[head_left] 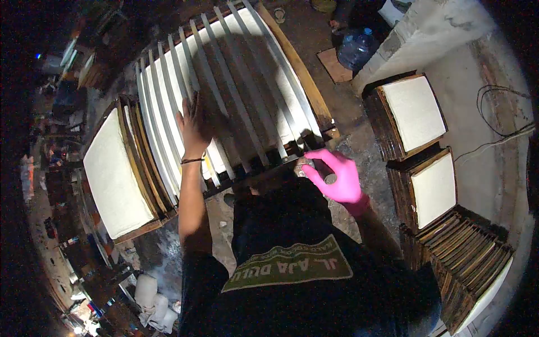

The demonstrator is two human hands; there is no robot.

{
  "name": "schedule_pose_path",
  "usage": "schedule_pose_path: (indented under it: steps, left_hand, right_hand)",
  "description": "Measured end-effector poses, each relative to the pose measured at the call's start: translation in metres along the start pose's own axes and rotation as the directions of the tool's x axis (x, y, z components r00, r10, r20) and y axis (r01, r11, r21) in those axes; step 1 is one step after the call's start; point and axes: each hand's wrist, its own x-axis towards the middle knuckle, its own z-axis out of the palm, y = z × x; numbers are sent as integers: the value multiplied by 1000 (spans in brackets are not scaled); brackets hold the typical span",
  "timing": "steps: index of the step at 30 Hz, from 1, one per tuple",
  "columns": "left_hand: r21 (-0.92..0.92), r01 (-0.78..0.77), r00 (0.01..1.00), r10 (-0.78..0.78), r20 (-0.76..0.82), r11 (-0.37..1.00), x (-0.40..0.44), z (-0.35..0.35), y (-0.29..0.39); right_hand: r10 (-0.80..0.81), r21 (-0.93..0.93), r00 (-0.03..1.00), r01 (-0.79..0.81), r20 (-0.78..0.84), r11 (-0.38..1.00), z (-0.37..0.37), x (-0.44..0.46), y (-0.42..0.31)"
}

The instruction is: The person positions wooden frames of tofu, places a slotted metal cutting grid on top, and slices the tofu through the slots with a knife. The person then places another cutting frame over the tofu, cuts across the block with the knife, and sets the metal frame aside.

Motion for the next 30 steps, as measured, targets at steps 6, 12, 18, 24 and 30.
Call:
schedule_pose_path:
  steps: [6,12,18,24,30]
  left_hand:
    - [-483,172,953,-269,-139,859,-3,-46,-11]
    - [-143,709,668,-723,-175,690,-123,-77,-47]
    - [-168,846,516,-857,15,506,-156,-86,-25]
    - [-221,749,576,-779,-249,625,-169,-54,-38]
    - [-401,833,448,-890,85,381,-160,-92,-32]
  right_hand:
    - [-194,-112,965,176,-177,978,-22,38,-27]
    - [199,-251,963,-242,-184,937,-33,79,4]
    - [265,-520,964,-241,-28,820,6,83,51]
    - [246,-584,967,-241,-73,775,16,92,39]
    - [152,-435,922,-308,-356,846,1,66,1]
